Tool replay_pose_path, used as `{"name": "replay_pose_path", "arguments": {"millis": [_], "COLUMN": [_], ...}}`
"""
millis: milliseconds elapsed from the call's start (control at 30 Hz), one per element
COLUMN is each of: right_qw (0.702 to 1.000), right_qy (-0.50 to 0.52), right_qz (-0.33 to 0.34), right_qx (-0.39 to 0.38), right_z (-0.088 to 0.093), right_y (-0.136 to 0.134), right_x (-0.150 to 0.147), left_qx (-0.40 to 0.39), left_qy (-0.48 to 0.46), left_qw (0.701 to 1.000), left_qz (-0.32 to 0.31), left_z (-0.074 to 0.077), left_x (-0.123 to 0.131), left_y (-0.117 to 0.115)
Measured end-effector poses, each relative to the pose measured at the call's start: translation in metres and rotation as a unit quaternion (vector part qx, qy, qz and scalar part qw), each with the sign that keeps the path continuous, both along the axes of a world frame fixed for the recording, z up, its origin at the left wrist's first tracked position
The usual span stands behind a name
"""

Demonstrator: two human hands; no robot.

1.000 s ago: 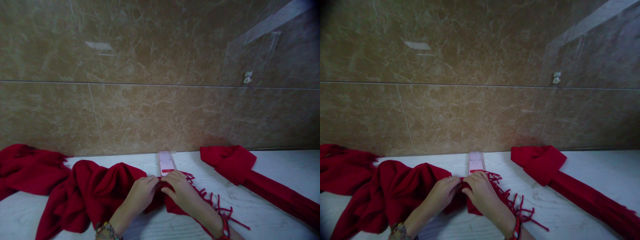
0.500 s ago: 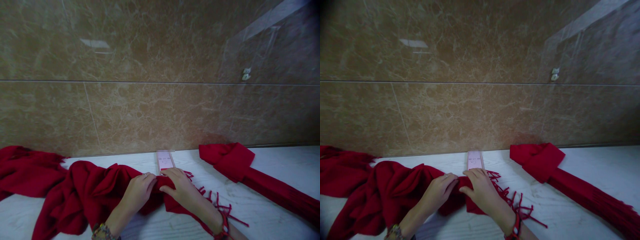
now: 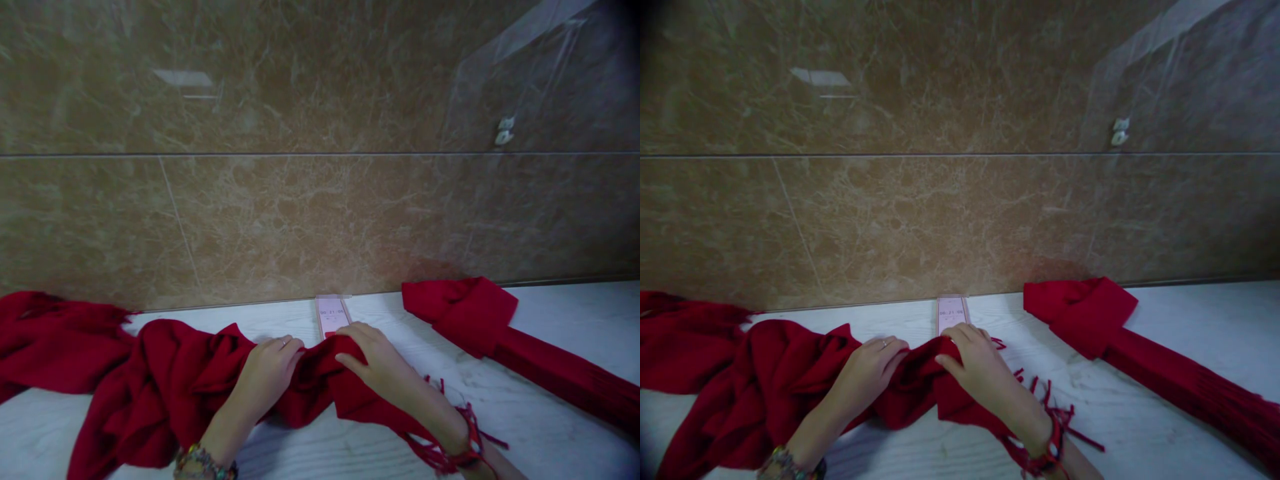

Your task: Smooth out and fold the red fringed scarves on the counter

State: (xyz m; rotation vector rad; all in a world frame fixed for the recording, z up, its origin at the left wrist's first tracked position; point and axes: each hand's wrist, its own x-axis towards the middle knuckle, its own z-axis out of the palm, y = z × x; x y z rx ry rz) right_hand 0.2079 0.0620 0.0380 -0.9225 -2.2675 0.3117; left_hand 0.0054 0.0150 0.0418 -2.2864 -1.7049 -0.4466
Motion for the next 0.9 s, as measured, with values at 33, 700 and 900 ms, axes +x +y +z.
{"name": "replay_pose_path", "arguments": {"millis": [33, 700, 900], "right_qw": [1.000, 0.998, 0.998], "right_qy": [-0.003, 0.045, 0.007], "right_qz": [0.016, -0.016, 0.053], "right_qx": [0.007, 0.040, 0.026], "right_z": [-0.002, -0.005, -0.010], "right_y": [-0.004, 0.008, -0.003], "right_x": [-0.004, 0.002, -0.012], "left_qx": [-0.007, -0.039, -0.023], "left_qy": [0.000, -0.047, -0.068], "left_qw": [1.000, 0.998, 0.996], "left_qz": [-0.008, 0.004, -0.051], "left_z": [-0.001, 0.003, 0.004], "left_x": [0.004, 0.001, 0.013], "left_y": [-0.001, -0.004, -0.008]}}
